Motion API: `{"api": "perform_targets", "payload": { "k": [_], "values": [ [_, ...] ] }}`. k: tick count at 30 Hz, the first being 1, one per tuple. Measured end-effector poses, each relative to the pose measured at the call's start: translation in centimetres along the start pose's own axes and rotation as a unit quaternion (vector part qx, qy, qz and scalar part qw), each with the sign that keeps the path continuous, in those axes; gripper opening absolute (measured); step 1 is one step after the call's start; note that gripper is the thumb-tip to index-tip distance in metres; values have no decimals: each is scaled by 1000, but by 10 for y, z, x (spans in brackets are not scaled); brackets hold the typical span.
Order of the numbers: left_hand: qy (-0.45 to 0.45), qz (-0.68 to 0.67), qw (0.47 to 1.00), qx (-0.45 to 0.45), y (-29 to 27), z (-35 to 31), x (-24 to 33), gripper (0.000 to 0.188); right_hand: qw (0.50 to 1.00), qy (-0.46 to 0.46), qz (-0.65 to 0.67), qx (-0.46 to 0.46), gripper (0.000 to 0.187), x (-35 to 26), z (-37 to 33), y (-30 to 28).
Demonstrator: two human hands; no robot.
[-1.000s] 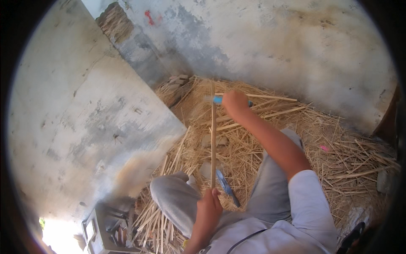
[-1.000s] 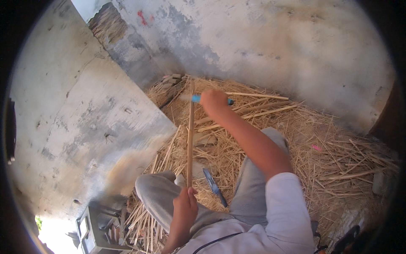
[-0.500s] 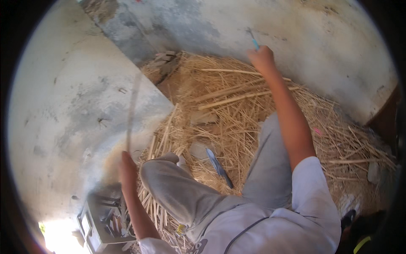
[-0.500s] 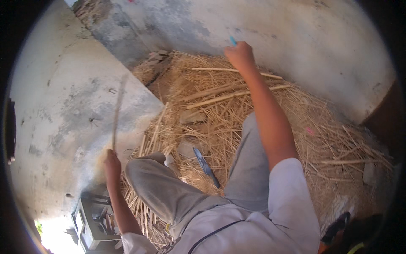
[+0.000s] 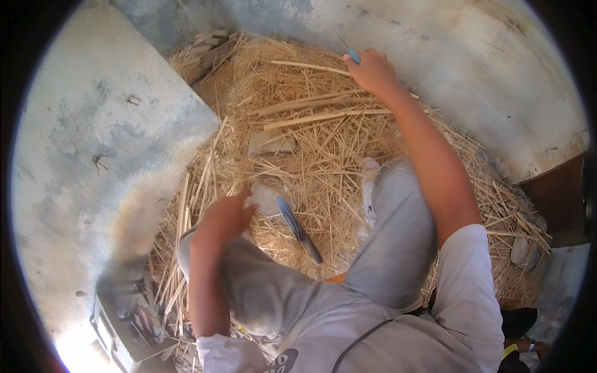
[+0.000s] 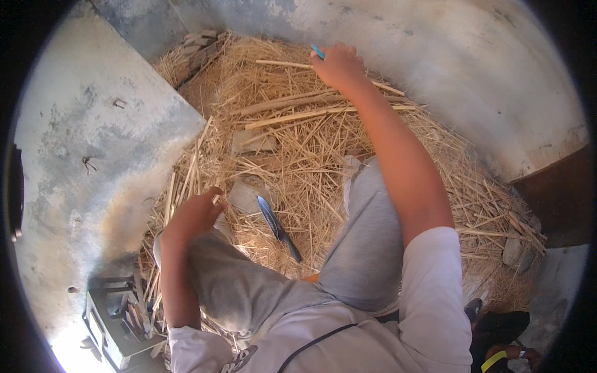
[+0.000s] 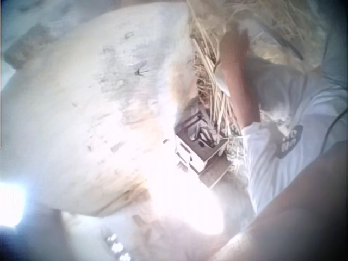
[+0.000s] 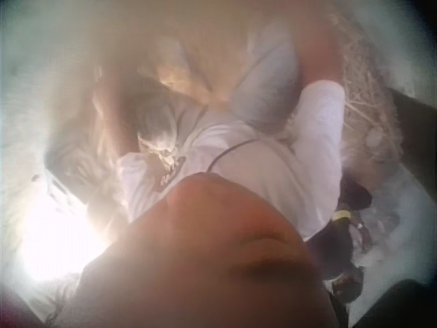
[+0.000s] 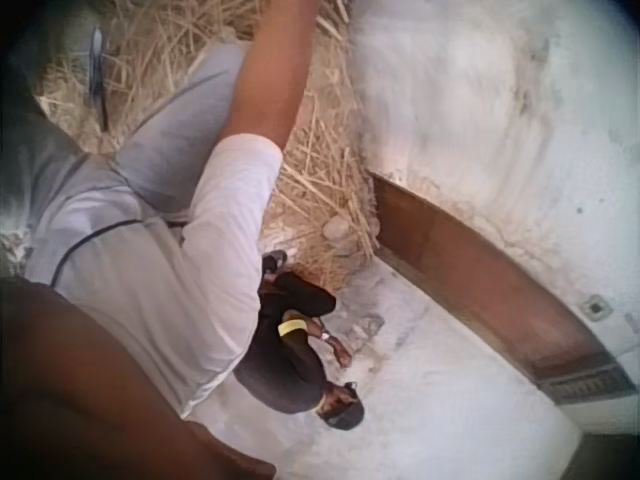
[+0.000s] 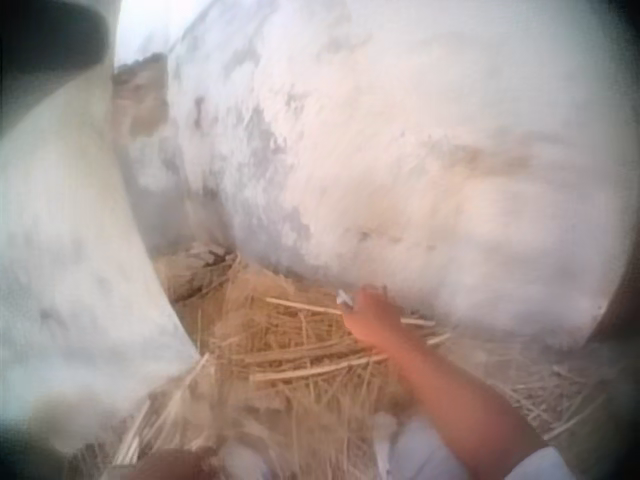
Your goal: The person sits on a straw-covered floor and uses a knife to shave the surface of a long bamboo stick. They hold the stick with one hand and scrape the blade along its length to remove the outer layer, occasionally rotating the stick to work on different sides.
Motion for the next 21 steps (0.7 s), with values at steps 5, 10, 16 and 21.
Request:
{"api": "perform_targets", "payload": {
  "k": [5, 10, 16, 21],
  "values": [
    [31, 117, 986, -112, 42, 8, -24, 37, 980, 15, 20, -198, 38, 42, 33, 150],
    [44, 200, 974, -94, 59, 9, -47, 29, 974, 121, 27, -187, 31, 56, -18, 279],
    [-20, 214, 969, -121, 71, -11, -90, 22, 947, 124, 49, -293, 54, 0, -23, 328],
    [71, 195, 974, -89, 63, -7, -57, 22, 980, 30, -4, -197, 60, -37, 34, 344]
  ]
}}
Point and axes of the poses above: each hand's wrist, its own z-axis towards the middle knuckle, its own y-axis out of the palm, x = y × z, the point moved 4 cm from there along z, towards the middle knuckle, and after that the axes turned 14 degrees about -z, right-handed, at the moved point
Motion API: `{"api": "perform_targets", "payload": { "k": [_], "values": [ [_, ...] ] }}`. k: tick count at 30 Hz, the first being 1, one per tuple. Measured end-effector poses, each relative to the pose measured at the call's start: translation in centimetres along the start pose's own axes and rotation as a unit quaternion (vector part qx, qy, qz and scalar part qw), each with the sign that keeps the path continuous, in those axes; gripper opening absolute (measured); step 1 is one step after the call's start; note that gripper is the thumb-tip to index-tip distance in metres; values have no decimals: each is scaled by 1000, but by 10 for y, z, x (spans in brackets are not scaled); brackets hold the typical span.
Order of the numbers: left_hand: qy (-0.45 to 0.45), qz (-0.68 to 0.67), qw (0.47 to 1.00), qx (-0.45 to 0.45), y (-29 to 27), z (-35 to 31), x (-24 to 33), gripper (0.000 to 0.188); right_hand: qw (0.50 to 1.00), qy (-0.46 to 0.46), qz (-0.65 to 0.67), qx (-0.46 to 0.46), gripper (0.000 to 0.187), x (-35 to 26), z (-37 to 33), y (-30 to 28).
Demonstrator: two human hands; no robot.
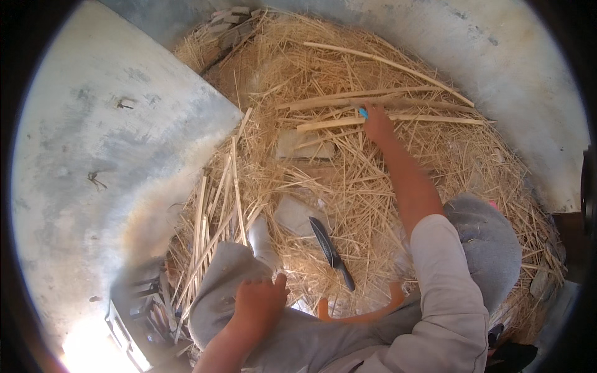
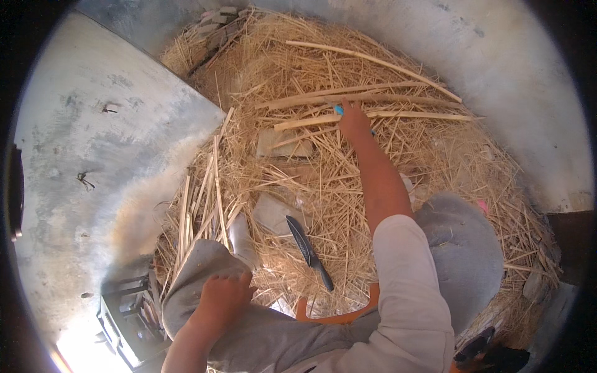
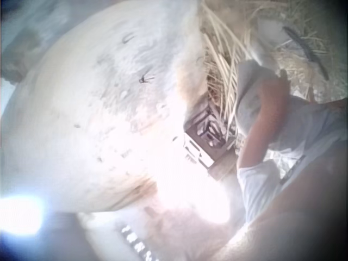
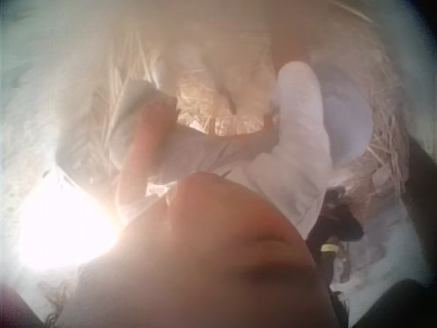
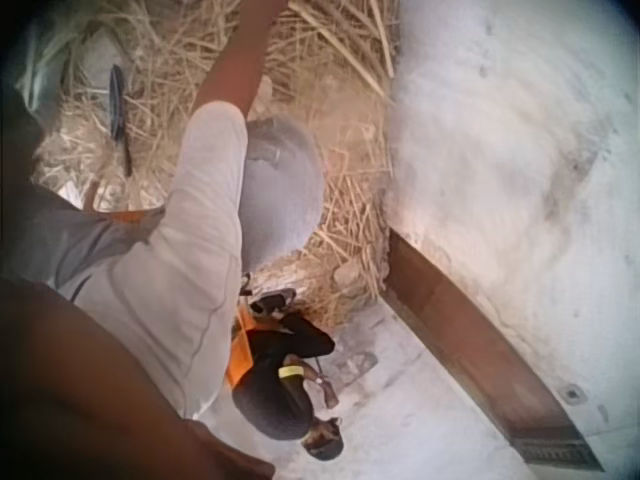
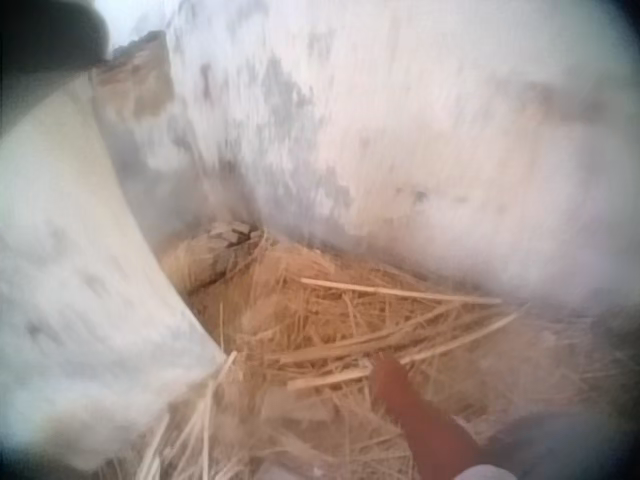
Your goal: The person sits on a straw-covered floor and uses a knife to shave the surface of a long bamboo stick. They hold the stick with one hand and scrape the blade along its length to remove the outer layer, occasionally rotating the stick to work on different sides.
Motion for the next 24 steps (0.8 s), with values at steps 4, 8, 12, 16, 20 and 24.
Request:
{"api": "perform_targets", "payload": {
  "k": [4, 8, 12, 16, 20, 24],
  "values": [
    [23, 25, 999, 10, -10, 8, 8, 23, 990, -66, -95, -83, 59, -11, 20, 19],
    [-5, 18, 999, -27, -19, 14, 14, 28, 990, -73, -96, -70, 54, -15, -11, 33],
    [-15, -26, 998, -58, -18, 11, 16, 29, 976, -163, -134, -56, 44, -6, -39, 39],
    [-23, -64, 995, -77, -17, 5, 21, 28, 929, -222, -192, -224, 36, -17, -57, 13],
    [-18, -50, 997, -60, -11, 4, 13, 29, 926, -211, -100, -297, 48, -14, -71, -23],
    [56, 20, 997, 47, 0, -2, 14, 28, 995, -72, 45, -57, 51, 16, -1, -2]
  ]
}}
Point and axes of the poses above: each hand's wrist, its own z-axis towards the middle knuckle, its own y-axis out of the palm, x = y × z, the point moved 4 cm from there along z, towards the middle knuckle, and after that the axes turned 14 degrees about -z, right-handed, at the moved point
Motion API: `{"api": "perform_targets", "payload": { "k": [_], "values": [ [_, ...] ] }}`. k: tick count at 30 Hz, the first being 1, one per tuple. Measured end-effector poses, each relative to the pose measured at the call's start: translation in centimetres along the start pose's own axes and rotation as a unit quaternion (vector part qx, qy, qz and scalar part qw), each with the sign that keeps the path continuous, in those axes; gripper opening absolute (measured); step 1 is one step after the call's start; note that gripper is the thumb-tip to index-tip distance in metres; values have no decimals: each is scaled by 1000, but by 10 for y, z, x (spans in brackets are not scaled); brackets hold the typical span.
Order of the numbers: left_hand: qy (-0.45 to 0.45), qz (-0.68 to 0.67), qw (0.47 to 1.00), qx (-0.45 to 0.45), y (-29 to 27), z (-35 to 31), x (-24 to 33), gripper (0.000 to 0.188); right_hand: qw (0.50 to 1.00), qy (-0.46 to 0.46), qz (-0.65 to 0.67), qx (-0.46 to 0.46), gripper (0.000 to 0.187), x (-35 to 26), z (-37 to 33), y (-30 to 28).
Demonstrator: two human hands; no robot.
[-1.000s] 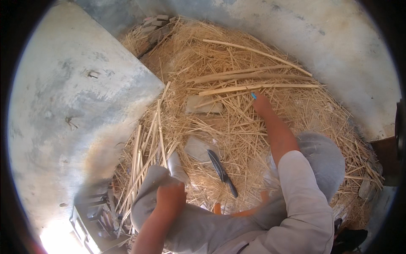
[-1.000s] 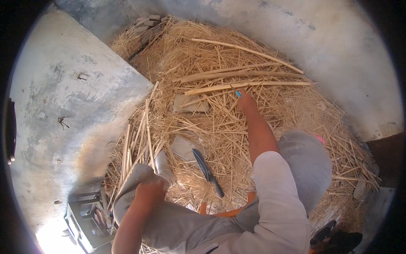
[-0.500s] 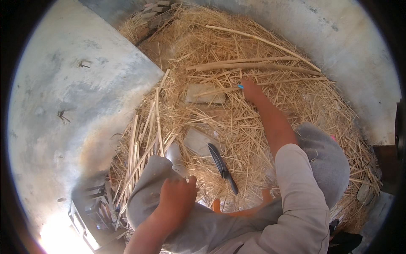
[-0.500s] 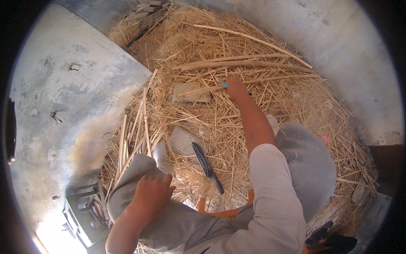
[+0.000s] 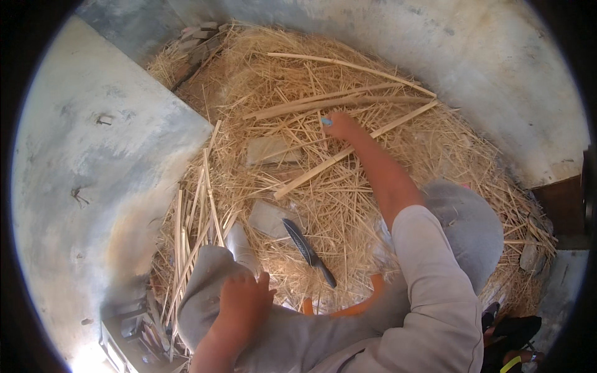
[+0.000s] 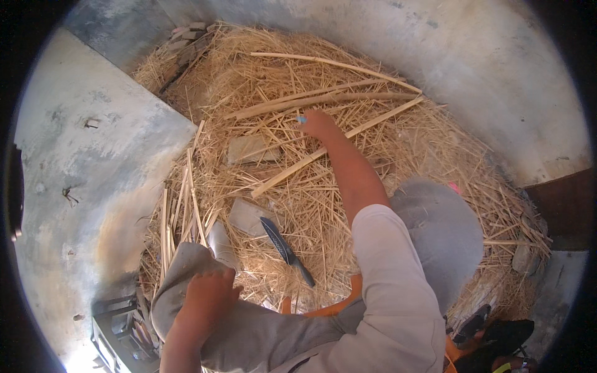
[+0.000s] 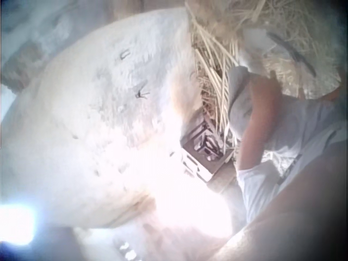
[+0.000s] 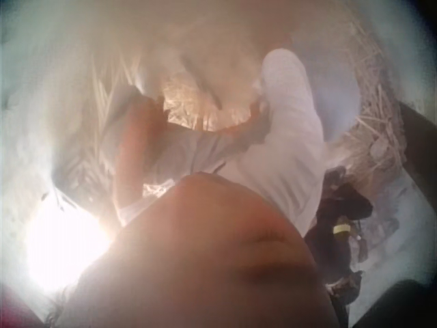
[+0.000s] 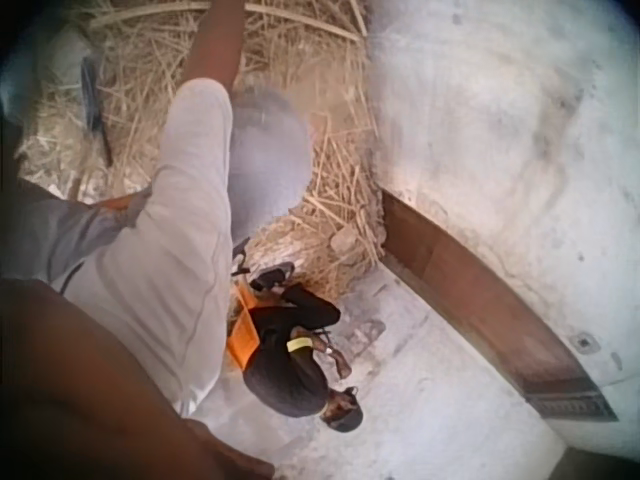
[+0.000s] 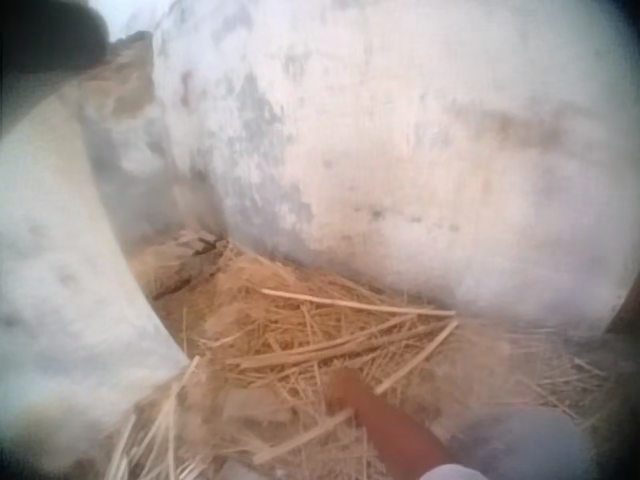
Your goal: The person sits on a straw-covered floor and uses a knife to shave the surface of a long bamboo stick. They hold the stick with one hand and scrape the blade along its length to remove the outer layer, occasionally rotating the stick to work on different sides.
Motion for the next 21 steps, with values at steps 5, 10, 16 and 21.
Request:
{"api": "perform_targets", "payload": {
  "k": [5, 10, 16, 21],
  "values": [
    [26, -19, 996, -81, -20, 12, 17, 27, 990, 114, -33, 78, 51, 17, 39, -21],
    [8, -23, 996, -86, -22, 25, 6, 29, 988, 45, -141, -40, 43, 27, 77, -4],
    [5, -21, 999, -41, -26, 21, 0, 25, 943, -17, -332, 2, 39, 6, 43, 3],
    [-3, -41, 999, -19, -31, 5, 11, 27, 901, -158, -377, 146, 49, -17, -27, -20]
  ]
}}
Point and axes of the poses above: each hand's wrist, its own z-axis towards the middle knuckle, its own y-axis out of the palm, x = y × z, the point moved 4 cm from there along z, towards the middle knuckle, and after that the axes turned 14 degrees about -z, right-handed, at the moved point
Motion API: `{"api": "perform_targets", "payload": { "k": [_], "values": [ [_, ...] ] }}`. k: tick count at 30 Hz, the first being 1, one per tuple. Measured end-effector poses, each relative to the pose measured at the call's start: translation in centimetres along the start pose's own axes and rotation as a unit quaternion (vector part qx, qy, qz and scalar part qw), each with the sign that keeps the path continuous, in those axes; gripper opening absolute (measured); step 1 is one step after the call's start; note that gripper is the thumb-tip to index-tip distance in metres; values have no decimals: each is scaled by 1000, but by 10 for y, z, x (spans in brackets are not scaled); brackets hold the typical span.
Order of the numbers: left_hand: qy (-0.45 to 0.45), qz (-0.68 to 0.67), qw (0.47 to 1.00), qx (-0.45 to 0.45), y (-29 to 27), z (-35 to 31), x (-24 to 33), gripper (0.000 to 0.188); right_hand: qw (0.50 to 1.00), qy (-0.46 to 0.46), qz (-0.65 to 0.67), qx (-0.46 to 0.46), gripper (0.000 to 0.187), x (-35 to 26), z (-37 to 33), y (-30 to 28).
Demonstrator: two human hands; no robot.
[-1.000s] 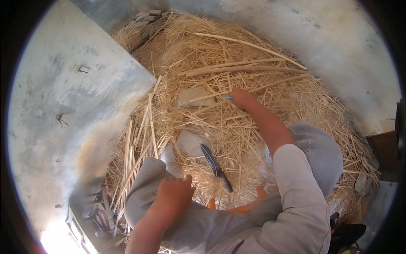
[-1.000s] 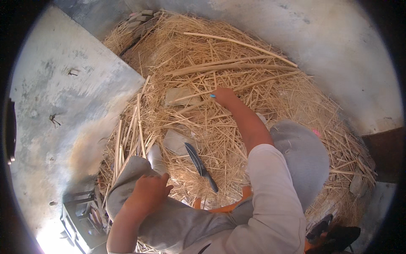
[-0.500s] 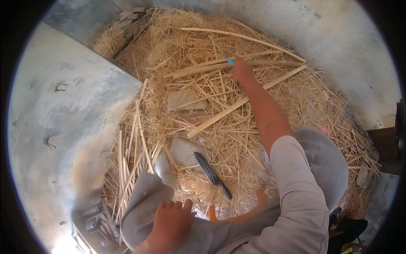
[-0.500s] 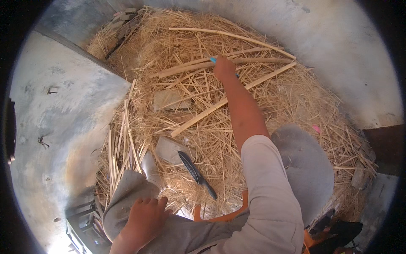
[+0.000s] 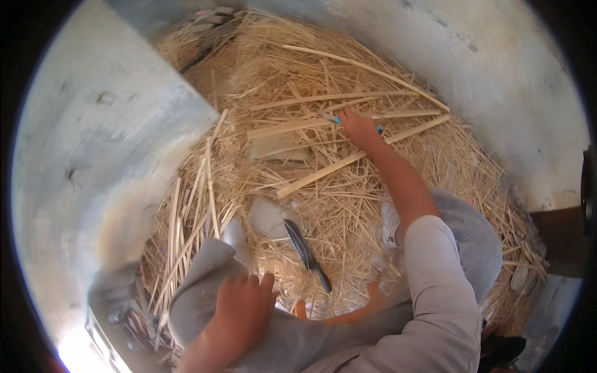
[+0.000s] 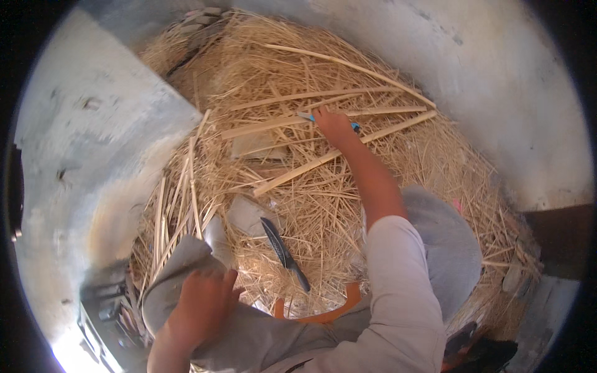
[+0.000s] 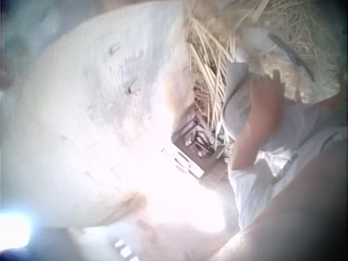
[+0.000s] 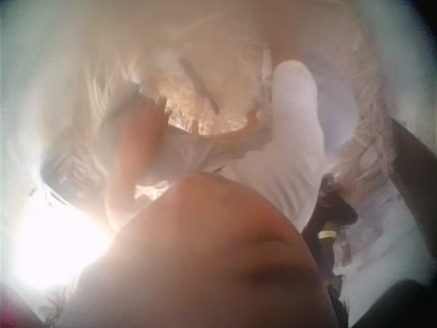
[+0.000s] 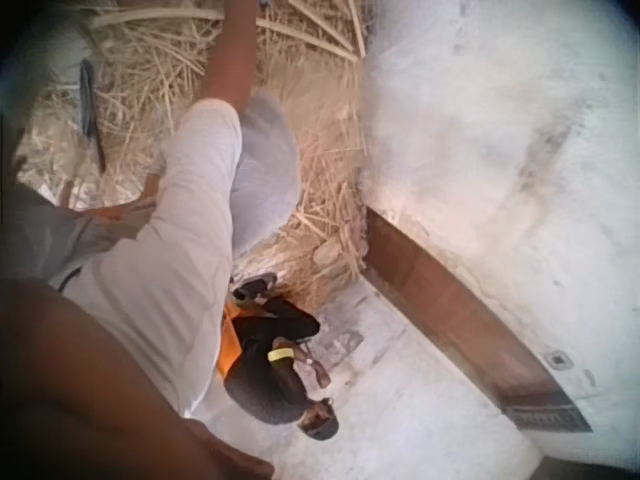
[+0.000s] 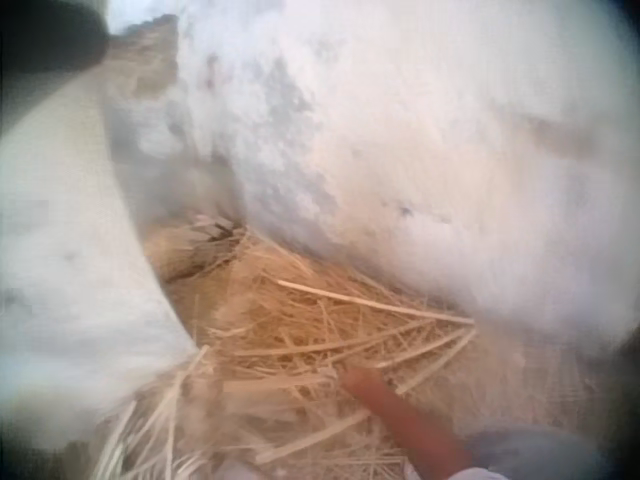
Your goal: The person sits on a straw-covered floor and uses a knife to shave the surface of a long bamboo stick. They hold the stick with one hand and scrape the blade along its length to remove the outer layer, occasionally rotating the stick to work on different sides.
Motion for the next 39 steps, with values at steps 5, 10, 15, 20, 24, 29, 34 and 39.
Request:
{"api": "perform_targets", "payload": {
  "k": [5, 10, 15, 20, 24, 29, 34, 39],
  "values": [
    [-63, -42, 976, 206, -26, -2, -14, 43, 988, -30, 37, 147, 50, -24, -35, -99],
    [-157, -43, 782, 602, -66, -20, -48, 58, 960, -57, 97, 255, 49, -63, -57, -197],
    [-155, -444, 673, 571, -62, -36, -122, 52, 955, -119, 158, 223, 40, -88, -76, -253],
    [-105, -630, 586, 498, -55, -45, -129, 42, 948, -194, 193, 162, 37, -86, -88, -246],
    [-132, -647, 603, 448, -57, -44, -131, 50, 949, -181, 212, 144, 34, -74, -100, -254],
    [-127, -654, 595, 449, -64, -39, -132, 61, 961, -171, 160, 150, 32, -57, -87, -257],
    [-239, -326, 738, 541, -64, -22, -155, 82, 977, -29, 170, 130, 35, -37, -56, -203],
    [-291, -262, 827, 403, -53, -7, -156, 84, 952, 62, 276, -114, 43, -42, -73, -82]
  ]
}}
Point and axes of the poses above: each hand's wrist, its own z-axis towards the middle knuckle, its own y-axis out of the palm, x = y × z, the point moved 4 cm from there along z, towards the middle knuckle, and after that the axes turned 14 degrees about -z, right-handed, at the moved point
